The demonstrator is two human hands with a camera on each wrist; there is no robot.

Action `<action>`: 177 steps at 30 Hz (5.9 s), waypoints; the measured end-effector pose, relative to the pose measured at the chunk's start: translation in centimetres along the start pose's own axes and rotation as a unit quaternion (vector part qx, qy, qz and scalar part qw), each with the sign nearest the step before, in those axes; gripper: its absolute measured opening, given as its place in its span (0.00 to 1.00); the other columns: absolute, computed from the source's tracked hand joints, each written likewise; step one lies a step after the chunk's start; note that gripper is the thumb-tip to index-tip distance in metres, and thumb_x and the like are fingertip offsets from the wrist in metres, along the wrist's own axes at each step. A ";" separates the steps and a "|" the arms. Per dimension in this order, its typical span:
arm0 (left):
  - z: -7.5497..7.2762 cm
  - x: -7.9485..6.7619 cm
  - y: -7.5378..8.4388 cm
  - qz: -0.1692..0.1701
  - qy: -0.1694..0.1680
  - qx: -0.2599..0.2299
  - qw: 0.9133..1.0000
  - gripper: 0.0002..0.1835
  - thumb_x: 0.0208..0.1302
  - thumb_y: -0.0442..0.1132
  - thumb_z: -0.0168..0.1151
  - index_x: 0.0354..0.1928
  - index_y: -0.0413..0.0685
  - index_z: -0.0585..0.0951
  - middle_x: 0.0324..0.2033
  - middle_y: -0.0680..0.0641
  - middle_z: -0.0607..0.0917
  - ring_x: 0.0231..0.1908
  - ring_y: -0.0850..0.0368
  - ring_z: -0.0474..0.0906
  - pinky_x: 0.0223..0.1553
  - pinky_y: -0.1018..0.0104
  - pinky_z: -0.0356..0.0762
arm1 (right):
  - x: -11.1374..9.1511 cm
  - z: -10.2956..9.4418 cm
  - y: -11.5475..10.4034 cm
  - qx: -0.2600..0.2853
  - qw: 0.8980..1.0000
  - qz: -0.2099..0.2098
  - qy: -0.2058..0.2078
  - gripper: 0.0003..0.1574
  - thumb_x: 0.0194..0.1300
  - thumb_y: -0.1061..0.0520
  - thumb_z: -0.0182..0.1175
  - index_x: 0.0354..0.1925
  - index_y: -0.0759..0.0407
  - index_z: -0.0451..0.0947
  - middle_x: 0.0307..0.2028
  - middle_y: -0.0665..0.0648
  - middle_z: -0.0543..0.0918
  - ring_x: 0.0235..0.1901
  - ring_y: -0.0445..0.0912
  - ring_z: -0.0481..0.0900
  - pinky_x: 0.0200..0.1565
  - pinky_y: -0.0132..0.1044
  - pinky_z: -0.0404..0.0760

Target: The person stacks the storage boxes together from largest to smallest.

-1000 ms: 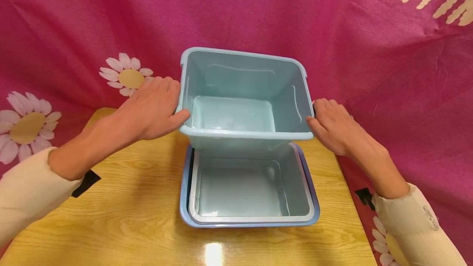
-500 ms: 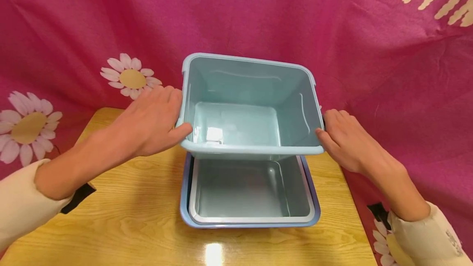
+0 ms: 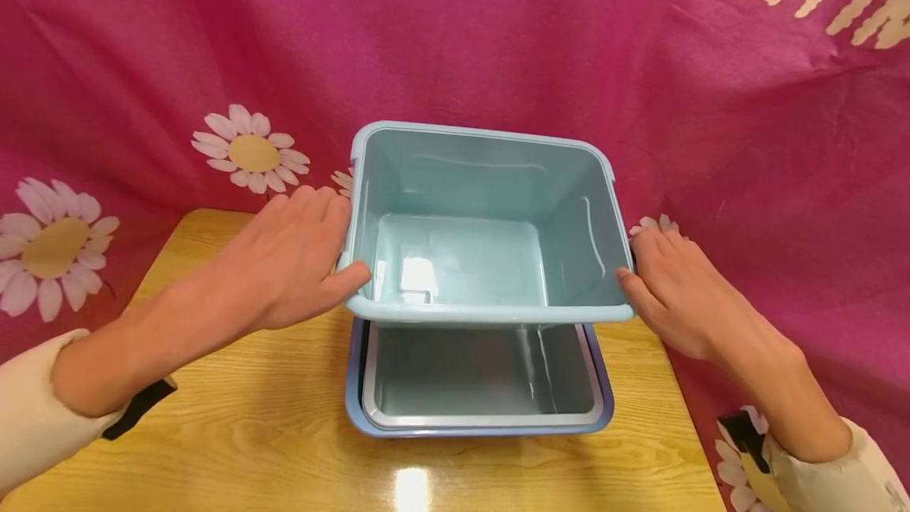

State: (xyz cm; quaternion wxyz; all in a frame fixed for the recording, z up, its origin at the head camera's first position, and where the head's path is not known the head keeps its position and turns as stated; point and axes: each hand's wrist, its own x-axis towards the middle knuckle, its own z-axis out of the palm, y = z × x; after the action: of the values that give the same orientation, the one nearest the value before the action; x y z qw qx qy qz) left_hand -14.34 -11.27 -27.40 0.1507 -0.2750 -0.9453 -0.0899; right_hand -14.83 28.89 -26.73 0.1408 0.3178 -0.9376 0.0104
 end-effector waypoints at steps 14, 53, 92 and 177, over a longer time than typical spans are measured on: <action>0.1 -1.6 0.9 0.011 0.003 0.020 1.000 0.15 0.47 0.48 0.56 0.25 0.46 0.64 0.19 0.51 0.62 0.21 0.56 0.59 0.24 0.65 0.56 | -1.7 -0.5 -1.3 -0.008 1.000 0.016 -0.013 0.10 0.57 0.58 0.49 0.25 0.55 0.58 0.22 0.49 0.58 0.24 0.43 0.56 0.32 0.36 0.56; 0.5 -2.8 2.7 0.007 -0.030 0.008 0.999 0.17 0.50 0.51 0.55 0.30 0.45 0.66 0.21 0.51 0.63 0.24 0.56 0.61 0.26 0.65 0.57 | -4.5 -0.5 -2.2 0.009 0.996 0.071 -0.058 0.07 0.60 0.57 0.51 0.33 0.55 0.62 0.25 0.47 0.61 0.28 0.42 0.60 0.35 0.37 0.59; 2.9 -3.4 3.2 0.000 -0.067 0.008 0.998 0.21 0.50 0.54 0.55 0.35 0.44 0.68 0.24 0.50 0.64 0.25 0.57 0.61 0.27 0.65 0.58 | -5.8 1.9 -2.2 0.027 0.993 0.088 -0.077 0.07 0.61 0.56 0.51 0.31 0.53 0.62 0.24 0.46 0.60 0.27 0.41 0.58 0.32 0.36 0.58; 9.4 -4.8 2.7 -0.014 -0.107 -0.042 0.993 0.19 0.53 0.54 0.52 0.36 0.44 0.69 0.24 0.53 0.64 0.26 0.58 0.60 0.28 0.65 0.59 | -8.0 8.2 -2.1 0.048 0.988 0.107 -0.103 0.06 0.63 0.54 0.50 0.35 0.56 0.65 0.26 0.47 0.62 0.30 0.43 0.60 0.35 0.37 0.61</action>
State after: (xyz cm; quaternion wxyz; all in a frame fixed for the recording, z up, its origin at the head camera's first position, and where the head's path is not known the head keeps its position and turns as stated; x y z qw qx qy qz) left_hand -11.24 -9.05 -37.56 0.0353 -0.2755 -0.9552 -0.1021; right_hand -9.68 31.07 -36.93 0.0260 0.2215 -0.9741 0.0380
